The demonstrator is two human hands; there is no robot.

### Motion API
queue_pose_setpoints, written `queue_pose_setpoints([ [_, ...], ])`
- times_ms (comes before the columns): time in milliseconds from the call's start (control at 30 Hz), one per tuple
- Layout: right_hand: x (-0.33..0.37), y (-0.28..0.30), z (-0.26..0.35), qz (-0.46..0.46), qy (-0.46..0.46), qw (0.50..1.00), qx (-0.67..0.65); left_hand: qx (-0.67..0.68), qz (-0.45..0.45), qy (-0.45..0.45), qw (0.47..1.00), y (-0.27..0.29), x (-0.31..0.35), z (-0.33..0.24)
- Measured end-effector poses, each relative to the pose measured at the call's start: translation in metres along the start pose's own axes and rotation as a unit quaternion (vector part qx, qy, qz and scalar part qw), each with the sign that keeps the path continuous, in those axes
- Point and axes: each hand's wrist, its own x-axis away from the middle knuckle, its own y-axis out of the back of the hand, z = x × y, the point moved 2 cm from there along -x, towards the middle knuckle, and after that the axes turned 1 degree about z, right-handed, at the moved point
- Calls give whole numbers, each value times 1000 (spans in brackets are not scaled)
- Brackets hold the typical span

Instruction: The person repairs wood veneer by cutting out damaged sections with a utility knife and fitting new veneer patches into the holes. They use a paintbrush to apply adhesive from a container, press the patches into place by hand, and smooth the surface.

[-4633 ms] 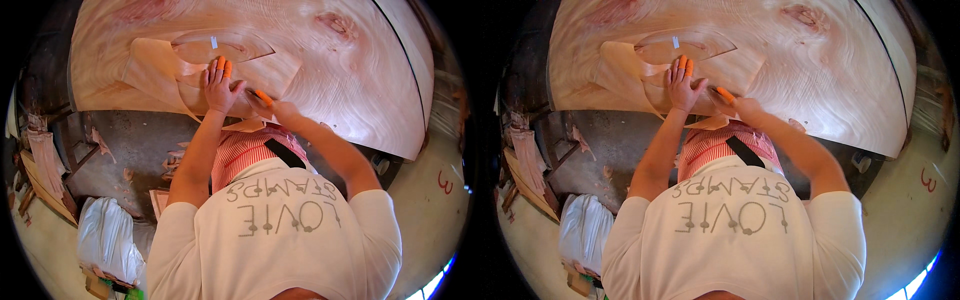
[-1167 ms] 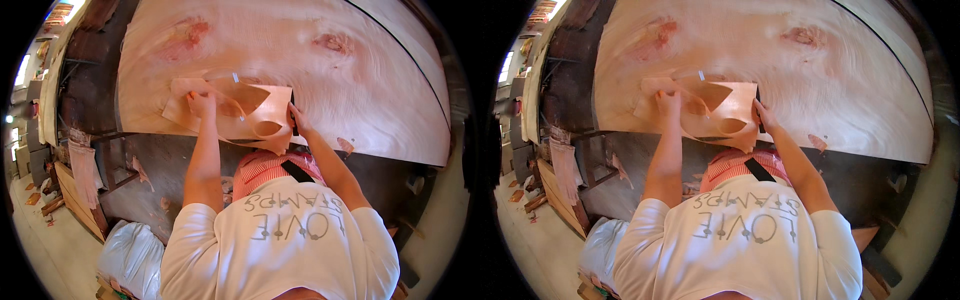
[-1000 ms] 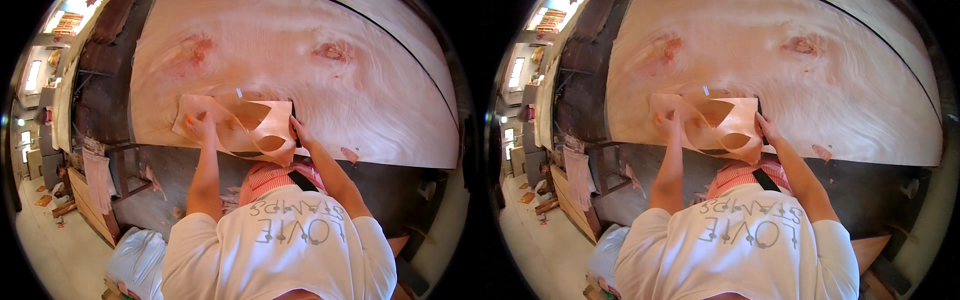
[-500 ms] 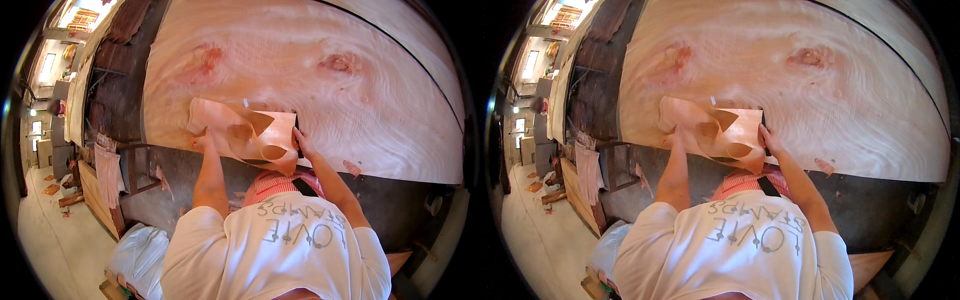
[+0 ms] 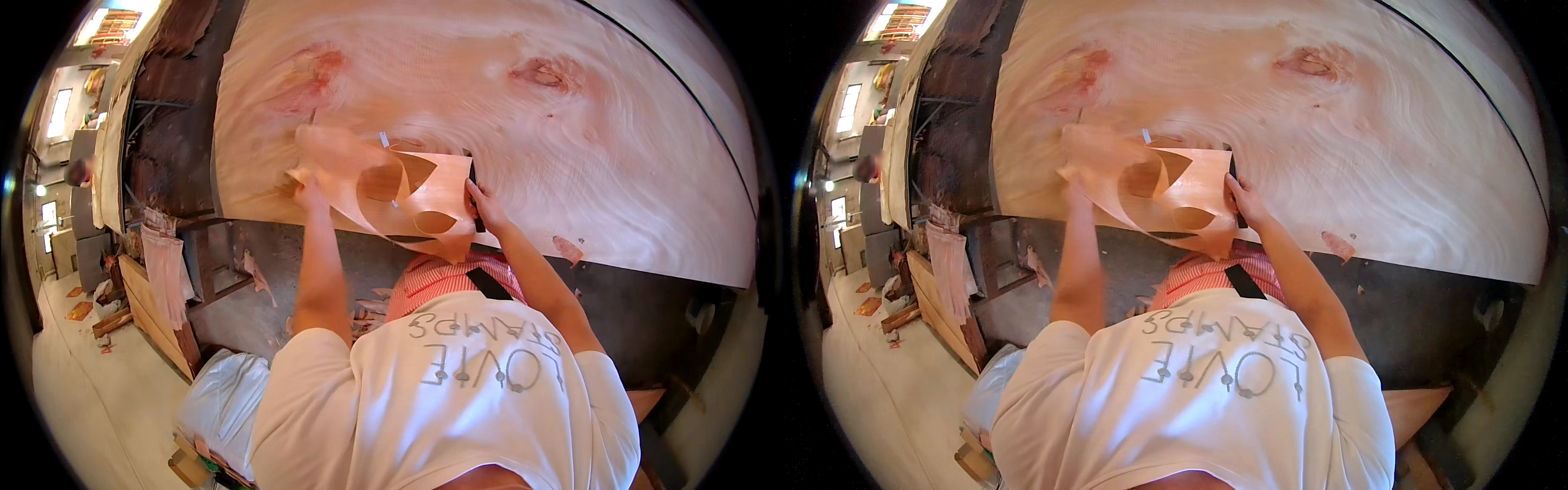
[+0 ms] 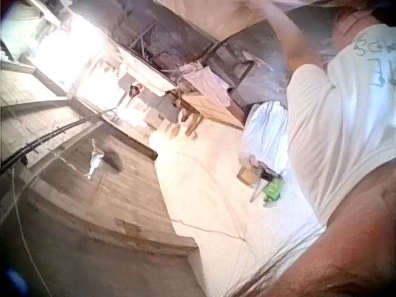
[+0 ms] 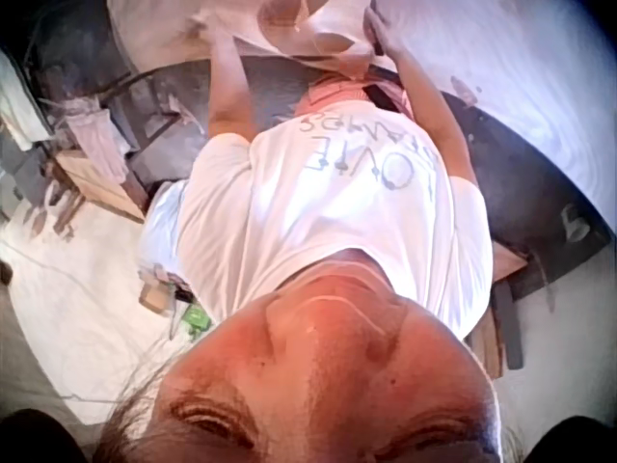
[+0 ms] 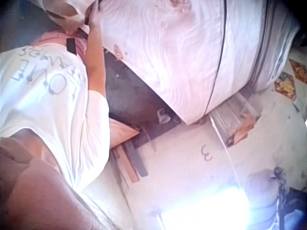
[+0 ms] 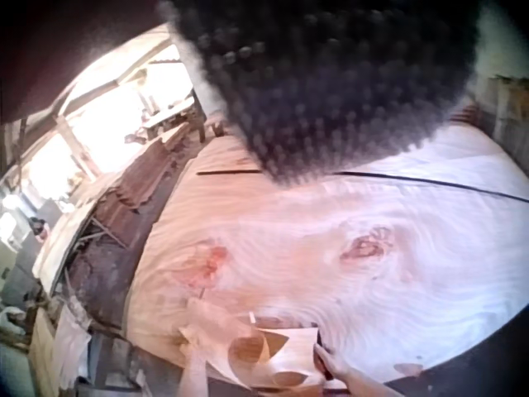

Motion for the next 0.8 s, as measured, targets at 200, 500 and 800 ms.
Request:
queue_pose_setpoints([
  [200,-5,23,-10,29,5,998,-53,99,171,74,978,-228,43,-155],
  [500,-3,9,-6,13,-9,998,-60,344,331,-140,867,-367,47,-286],
  [800,-1,0,1,26,-6,999,-36,-377,447,-265,767,-163,217,-10],
])
